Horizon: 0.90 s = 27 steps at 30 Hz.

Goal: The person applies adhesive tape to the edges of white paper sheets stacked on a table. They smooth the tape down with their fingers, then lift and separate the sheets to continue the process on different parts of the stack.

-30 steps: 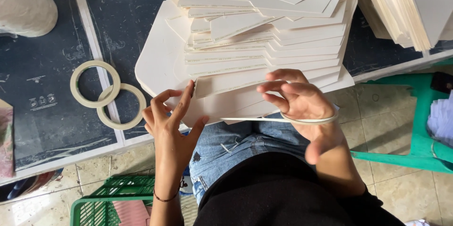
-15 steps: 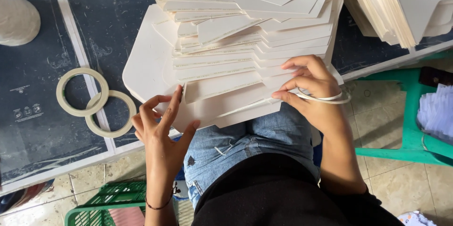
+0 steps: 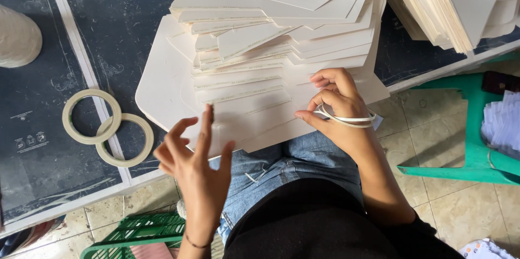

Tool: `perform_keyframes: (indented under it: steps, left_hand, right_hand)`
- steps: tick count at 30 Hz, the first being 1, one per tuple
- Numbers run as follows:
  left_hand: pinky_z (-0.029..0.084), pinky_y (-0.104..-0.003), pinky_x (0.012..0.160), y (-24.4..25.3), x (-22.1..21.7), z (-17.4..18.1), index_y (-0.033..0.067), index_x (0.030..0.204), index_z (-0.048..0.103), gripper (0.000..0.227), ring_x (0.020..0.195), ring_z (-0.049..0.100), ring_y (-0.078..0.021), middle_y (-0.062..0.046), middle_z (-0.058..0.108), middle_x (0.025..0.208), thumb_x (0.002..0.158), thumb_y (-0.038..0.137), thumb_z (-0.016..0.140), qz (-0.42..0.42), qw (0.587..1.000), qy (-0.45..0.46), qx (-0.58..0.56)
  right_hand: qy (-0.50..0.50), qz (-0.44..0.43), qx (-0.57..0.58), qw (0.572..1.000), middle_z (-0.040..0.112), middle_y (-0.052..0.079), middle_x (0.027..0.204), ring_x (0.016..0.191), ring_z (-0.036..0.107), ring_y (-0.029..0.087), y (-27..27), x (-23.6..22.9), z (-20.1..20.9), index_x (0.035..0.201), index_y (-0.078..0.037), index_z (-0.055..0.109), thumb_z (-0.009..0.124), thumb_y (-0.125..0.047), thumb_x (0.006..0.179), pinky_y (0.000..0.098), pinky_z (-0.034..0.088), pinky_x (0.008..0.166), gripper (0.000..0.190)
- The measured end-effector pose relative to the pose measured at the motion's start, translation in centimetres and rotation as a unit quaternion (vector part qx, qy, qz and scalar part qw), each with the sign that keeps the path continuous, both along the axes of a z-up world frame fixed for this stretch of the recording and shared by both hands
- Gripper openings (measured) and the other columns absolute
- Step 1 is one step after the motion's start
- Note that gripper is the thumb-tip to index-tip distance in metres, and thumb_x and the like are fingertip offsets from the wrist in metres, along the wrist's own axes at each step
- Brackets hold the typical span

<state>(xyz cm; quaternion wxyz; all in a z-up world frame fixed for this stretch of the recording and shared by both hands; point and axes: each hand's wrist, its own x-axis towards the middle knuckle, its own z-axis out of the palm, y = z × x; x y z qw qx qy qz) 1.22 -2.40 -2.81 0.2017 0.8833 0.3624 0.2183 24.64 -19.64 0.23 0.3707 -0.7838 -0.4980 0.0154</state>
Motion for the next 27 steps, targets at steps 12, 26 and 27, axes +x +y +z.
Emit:
perform_keyframes:
  steps: [12,26,27]
  left_hand:
    - [0.049,-0.038,0.086,-2.8,9.0,4.9,0.0172,0.157,0.056,0.082,0.11,0.06,-0.0237,-0.001,0.063,0.131,0.09,0.051,0.088,-0.208,0.963,0.027,0.171]
    - [0.048,-0.038,0.084,0.4,10.2,3.2,0.015,0.162,0.055,0.059,0.089,0.059,-0.0219,0.0,0.057,0.098,0.108,-0.007,0.059,-0.184,0.93,-0.046,0.315]
    - [0.05,-0.04,0.093,-0.5,8.9,2.8,0.0107,0.151,0.068,0.061,0.101,0.066,-0.025,-0.004,0.064,0.107,0.094,-0.012,0.062,-0.193,0.937,-0.067,0.284]
  right_hand:
    - [-0.032,-0.027,0.035,0.999,0.06,0.019,0.129,0.108,0.069,0.028,0.4,-0.8,4.7,0.092,-0.001,0.066,0.089,-0.011,0.096,0.0399,0.057,0.099,0.025]
    - [-0.071,-0.063,0.057,0.994,0.07,0.012,0.113,0.102,0.073,0.033,2.1,0.0,1.0,0.093,-0.002,0.065,0.087,-0.006,0.094,0.0431,0.059,0.088,0.023]
    - [-0.034,-0.052,0.059,0.996,0.072,0.011,0.115,0.102,0.076,0.036,1.6,-0.4,0.4,0.093,-0.004,0.066,0.087,0.003,0.087,0.046,0.062,0.089,0.023]
